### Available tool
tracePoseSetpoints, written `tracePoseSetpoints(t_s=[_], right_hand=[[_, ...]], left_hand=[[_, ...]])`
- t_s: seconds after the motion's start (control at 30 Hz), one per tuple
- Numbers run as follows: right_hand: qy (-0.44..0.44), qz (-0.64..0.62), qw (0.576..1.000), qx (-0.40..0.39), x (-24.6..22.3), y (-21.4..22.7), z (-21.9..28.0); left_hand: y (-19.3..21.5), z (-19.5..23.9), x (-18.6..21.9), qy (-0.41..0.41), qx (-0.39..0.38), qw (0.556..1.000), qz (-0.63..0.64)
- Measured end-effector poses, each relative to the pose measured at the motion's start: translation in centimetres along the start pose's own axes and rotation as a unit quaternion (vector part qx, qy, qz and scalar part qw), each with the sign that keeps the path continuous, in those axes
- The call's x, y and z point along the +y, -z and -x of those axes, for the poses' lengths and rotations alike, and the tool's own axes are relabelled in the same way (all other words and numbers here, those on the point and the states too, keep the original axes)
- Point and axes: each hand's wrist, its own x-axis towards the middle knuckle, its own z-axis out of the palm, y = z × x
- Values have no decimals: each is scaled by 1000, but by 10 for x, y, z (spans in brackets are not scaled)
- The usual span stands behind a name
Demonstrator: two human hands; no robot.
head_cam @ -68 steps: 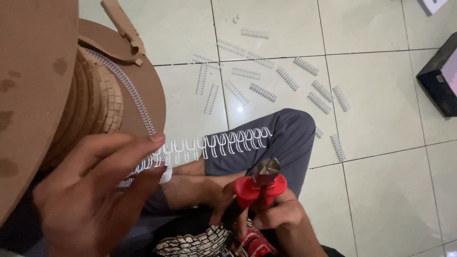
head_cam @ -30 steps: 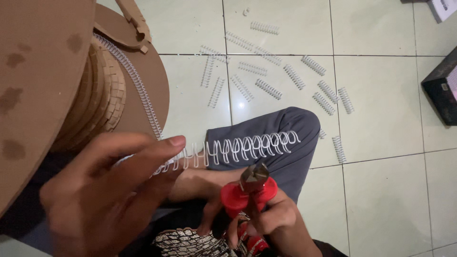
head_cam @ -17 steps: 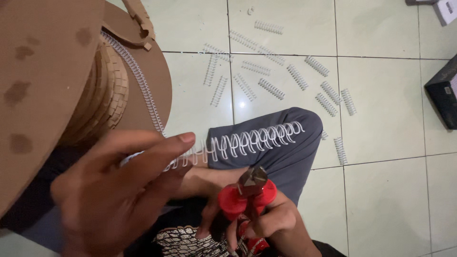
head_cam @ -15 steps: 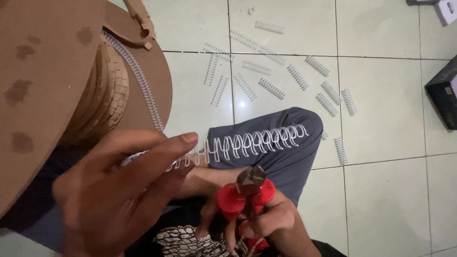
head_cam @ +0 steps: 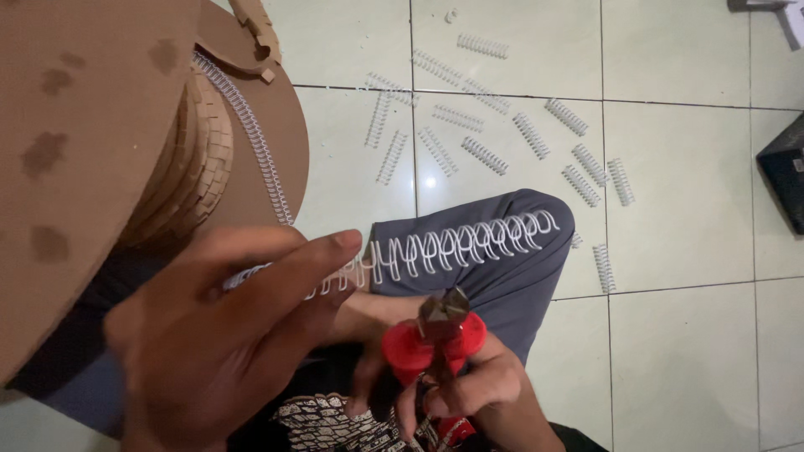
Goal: The person sits on the floor and uses red-handled pliers to cut a long white spiral wire into smaller segments. The cut pieces are dropped onto the tiled floor next to a stack of cardboard.
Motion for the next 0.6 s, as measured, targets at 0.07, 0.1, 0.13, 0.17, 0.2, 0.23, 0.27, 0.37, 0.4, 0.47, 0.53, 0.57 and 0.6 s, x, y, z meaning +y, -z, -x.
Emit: tracePoseSetpoints(t_s=[0.07, 0.1, 0.13, 0.17, 0.2, 0.23, 0.27, 0.37, 0.4, 0.47, 0.53, 0.57, 0.6], right_hand=[[-35, 80, 994, -63, 2, 9, 4], [-36, 80, 994, -63, 0, 3, 1], [-17, 59, 997, -47, -2, -3, -2], [3, 38, 999, -31, -4, -9, -5], [3, 39, 999, -31, -7, -12, -7], [-11, 12, 1000, -15, -10, -15, -9], [-25, -16, 1000, 1, -13, -18, -12], [13, 33, 998, -43, -12, -13, -18], [12, 33, 998, -44, -10, -13, -16], [12, 40, 999, -5, -4, -11, -14], [30, 25, 999, -21, 6, 3, -13], [49, 9, 998, -38, 11, 9, -12], [48, 9, 998, -39, 11, 11, -11]], left_hand=[[-1, -1, -2, -6, -1, 1000, -7], [-2, -1, -2, -5, -1, 1000, -8], [-3, -2, -1, -13, 2, 1000, 8], [-4, -2, -1, -21, 5, 999, 23], [-4, -2, -2, -21, 6, 999, 23], [-4, -1, -3, -25, 2, 999, 22], [-4, -1, -3, -29, -2, 999, 21], [-5, -1, -1, -17, -1, 999, 40], [-5, 0, 0, -16, -1, 999, 39], [-5, 1, 2, -12, 11, 1000, 14], [-6, -3, 2, -28, 18, 999, 23], [-6, -5, 3, -46, 25, 998, 31], [-6, -4, 3, -45, 25, 998, 30]])
